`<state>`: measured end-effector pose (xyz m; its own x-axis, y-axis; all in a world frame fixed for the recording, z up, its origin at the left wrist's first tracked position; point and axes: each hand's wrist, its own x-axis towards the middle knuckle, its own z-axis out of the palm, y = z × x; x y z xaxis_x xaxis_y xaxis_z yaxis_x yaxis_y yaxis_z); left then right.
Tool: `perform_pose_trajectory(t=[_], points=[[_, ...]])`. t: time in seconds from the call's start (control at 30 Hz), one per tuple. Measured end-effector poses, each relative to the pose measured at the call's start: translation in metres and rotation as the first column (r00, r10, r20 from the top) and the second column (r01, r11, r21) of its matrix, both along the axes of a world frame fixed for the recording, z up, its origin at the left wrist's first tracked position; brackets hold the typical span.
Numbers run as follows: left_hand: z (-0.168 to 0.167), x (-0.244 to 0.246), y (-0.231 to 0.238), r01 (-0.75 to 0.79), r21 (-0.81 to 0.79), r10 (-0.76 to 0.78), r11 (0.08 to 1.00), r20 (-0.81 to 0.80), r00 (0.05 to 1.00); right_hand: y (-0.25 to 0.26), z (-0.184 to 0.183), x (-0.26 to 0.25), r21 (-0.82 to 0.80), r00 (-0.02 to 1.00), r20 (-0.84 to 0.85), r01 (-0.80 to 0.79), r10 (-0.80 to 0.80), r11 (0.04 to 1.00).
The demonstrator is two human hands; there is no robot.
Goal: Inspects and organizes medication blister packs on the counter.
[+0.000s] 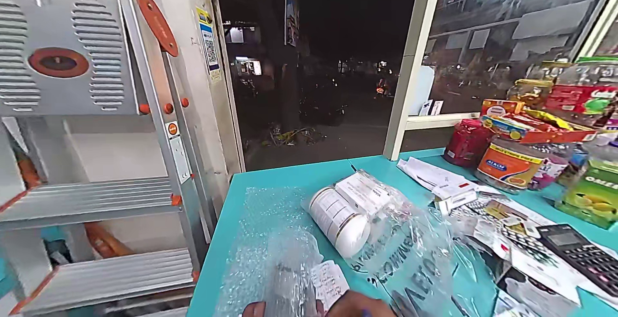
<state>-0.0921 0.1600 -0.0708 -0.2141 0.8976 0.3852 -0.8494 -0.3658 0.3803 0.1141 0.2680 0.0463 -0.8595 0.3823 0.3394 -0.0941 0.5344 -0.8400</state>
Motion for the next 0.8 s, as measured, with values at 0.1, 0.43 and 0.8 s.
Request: perform_pose_trajectory(t=[0.1,0.43,0.8], points=[[0.035,0.004,-0.006,-0.06,-0.047,0.06,0.997,0.013,0.998,0.009,0.017,0.016,-0.223,0.989,-0.124,0.05,-0.079,0.973],[0.082,0.046,-0.006,-0.753,-0.13,0.407,0.645,-0.776,0.482,-0.011,0.006,-0.005,-0.211,0.981,-0.003,0.19,-0.195,0.959],[0.059,0.046,0.007,-0.841,0.229,0.593,0.491,-0.795,0.13,-0.055,0.026,-0.005,0.525,0.784,-0.083,0.559,-0.615,0.642]])
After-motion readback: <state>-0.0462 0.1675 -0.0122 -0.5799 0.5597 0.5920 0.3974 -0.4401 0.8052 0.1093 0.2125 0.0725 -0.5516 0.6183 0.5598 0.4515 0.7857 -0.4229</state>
